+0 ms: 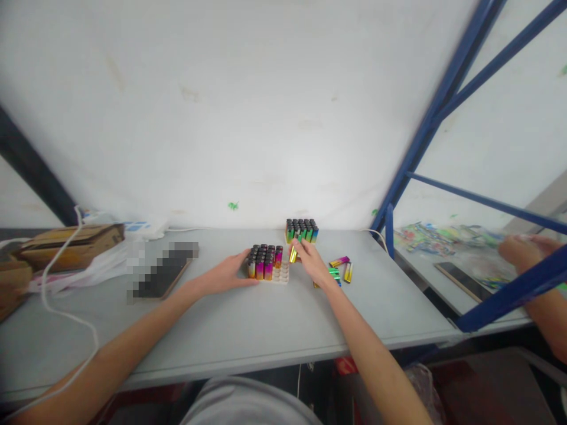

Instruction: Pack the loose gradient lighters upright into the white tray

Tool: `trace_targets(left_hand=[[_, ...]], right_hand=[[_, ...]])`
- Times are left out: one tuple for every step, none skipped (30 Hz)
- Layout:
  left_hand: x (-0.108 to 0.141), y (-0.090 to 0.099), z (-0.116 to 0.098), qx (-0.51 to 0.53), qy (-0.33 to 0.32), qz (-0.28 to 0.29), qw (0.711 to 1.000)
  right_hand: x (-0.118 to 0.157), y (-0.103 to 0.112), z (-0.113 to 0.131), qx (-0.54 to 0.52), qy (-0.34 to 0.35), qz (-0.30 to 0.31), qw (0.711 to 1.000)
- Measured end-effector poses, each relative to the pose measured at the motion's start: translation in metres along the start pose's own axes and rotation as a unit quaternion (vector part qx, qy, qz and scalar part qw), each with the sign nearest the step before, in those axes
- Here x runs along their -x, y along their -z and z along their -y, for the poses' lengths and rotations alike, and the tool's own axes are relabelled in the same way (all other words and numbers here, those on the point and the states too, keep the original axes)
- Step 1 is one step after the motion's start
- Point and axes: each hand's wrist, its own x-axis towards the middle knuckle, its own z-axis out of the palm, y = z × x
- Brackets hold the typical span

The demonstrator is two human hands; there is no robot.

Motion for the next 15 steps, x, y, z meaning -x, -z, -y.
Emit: trace_targets(left_hand=[[0.000,-0.001,0.000,-0.001,-0.001,0.000,1.000],[0.000,-0.002,0.000,-0.001,-0.003,0.001,1.000],[0.000,-0.002,0.000,-0.001,-0.006,0.001,1.000],[-0.001,-0.002,0.000,-0.002,-0.009,0.001,1.000],[0.000,0.000,0.000,-0.005,-0.013,0.003,1.000],[0.000,0.003,0.000,-0.013,-0.016,0.006,1.000],[0.002,0.008,0.002,-0.025,-0.015,0.007,1.000],[0.005,0.015,0.003,-0.045,-0.010,0.007,0.999],[0.009,0.023,0.006,-0.069,0.003,-0.003,0.998],[0.016,0.033,0.010,-0.100,0.029,-0.017,0.994],[0.023,0.044,0.014,-0.138,0.068,-0.039,0.987],[0.033,0.055,0.019,-0.182,0.112,-0.067,0.975],[0.043,0.064,0.025,-0.232,0.161,-0.090,0.955],[0.054,0.073,0.030,-0.281,0.217,-0.105,0.929],[0.065,0.079,0.035,-0.320,0.275,-0.111,0.900]], right_hand=[[0.001,-0.002,0.000,-0.012,0.000,0.015,1.000],[0.002,-0.003,0.000,-0.020,0.002,0.023,1.000],[0.002,-0.004,0.000,-0.024,0.005,0.025,0.999],[0.003,-0.005,0.000,-0.027,0.008,0.023,0.999],[0.003,-0.005,0.001,-0.030,0.010,0.020,0.999],[0.003,-0.005,0.001,-0.030,0.010,0.017,0.999],[0.003,-0.005,0.001,-0.029,0.009,0.014,0.999],[0.003,-0.005,0.002,-0.026,0.006,0.013,1.000],[0.003,-0.005,0.002,-0.023,0.001,0.011,1.000],[0.003,-0.005,0.002,-0.020,-0.003,0.008,1.000],[0.002,-0.005,0.002,-0.019,-0.006,0.005,1.000],[0.001,-0.004,0.003,-0.018,-0.009,0.003,1.000],[0.000,-0.005,0.003,-0.018,-0.009,0.002,1.000],[-0.001,-0.005,0.003,-0.017,-0.007,0.002,1.000],[-0.001,-0.005,0.003,-0.015,-0.004,0.003,1.000]])
